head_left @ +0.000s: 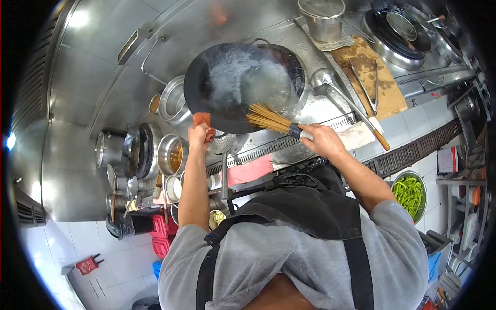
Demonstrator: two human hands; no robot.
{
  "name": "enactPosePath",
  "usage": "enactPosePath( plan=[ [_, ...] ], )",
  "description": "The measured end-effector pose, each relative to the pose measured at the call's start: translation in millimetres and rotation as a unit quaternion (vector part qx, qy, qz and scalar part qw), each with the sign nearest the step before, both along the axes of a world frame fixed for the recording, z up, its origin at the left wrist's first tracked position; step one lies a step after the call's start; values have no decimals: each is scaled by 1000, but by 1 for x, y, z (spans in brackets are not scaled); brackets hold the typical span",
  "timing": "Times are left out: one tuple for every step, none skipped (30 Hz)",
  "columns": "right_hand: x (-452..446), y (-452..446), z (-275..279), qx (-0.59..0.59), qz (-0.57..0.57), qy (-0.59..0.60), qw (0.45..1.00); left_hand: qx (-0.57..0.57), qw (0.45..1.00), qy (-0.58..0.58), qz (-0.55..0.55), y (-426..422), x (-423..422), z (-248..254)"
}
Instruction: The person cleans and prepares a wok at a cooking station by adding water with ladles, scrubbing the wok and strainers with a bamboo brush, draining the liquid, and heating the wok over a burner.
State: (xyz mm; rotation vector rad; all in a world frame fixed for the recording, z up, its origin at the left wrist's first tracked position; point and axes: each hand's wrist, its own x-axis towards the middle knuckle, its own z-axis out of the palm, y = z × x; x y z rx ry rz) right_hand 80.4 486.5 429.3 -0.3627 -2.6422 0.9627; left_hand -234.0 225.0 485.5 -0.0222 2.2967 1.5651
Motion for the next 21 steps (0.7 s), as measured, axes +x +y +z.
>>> enactPosePath(
  plan=[
    [-4, -3, 2, 2, 7, 0, 1000, -20, 1000, 13, 2, 5, 7, 11],
    [-7, -6, 6, 5, 5, -5, 1000, -19, 1000, 11, 10, 6, 7, 15],
    [-10, -10, 8, 8, 4, -11, 1000, -19, 1000, 17, 4, 6, 6, 16],
    [-12, -12, 9, 8, 12, -16, 1000, -20, 1000, 23, -2, 6, 3, 16],
    [-15, -13, 10, 10, 11, -15, 1000, -11, 1000, 21, -5, 5, 1, 16],
    [-17, -14, 10, 13, 9, -14, 1000, -11, 1000, 15, 2, 6, 1, 18],
    [-20, -15, 10, 4, 9, -17, 1000, -12, 999, 33, 1, 9, 1, 19],
    [-22, -16, 10, 4, 12, -23, 1000, -13, 999, 50, -1, 10, 2, 21],
    [-24, -16, 9, -9, 10, -27, 1000, -25, 998, 49, -2, 12, 5, 25],
    [-25, -15, 9, -22, 8, -31, 999, -25, 999, 44, -2, 14, 3, 24],
    [-27, -13, 5, -22, 8, -36, 999, -40, 997, 72, -4, 16, 0, 24],
    [-30, -10, 0, -48, 10, -34, 998, -55, 993, 100, -5, 18, -1, 24],
    [-33, -8, -3, -74, 13, -31, 997, -62, 992, 110, -14, 22, 2, 31],
    [-35, -5, -4, -74, 13, -36, 997, -62, 992, 105, -14, 26, 4, 36],
    [-38, -3, -4, -99, 6, -53, 994, -67, 987, 139, -30, 29, 4, 39],
    [-41, -1, -2, -124, -1, -69, 990, -72, 981, 173, -46, 32, 4, 41],
    [-44, 2, 1, -129, -4, -84, 988, -72, 982, 168, -43, 34, 4, 42],
    [-47, 4, 2, -128, 0, -89, 988, -109, 971, 207, -57, 35, 4, 43],
    [-50, 6, 3, -134, -13, -93, 986, -145, 956, 245, -70, 37, 4, 45],
    [-53, 8, 4, -141, -27, -97, 985, -182, 938, 282, -84, 38, 4, 47],
    [-55, 11, 6, -140, -23, -100, 985, -160, 959, 220, -76, 47, 24, 67]
  ],
)
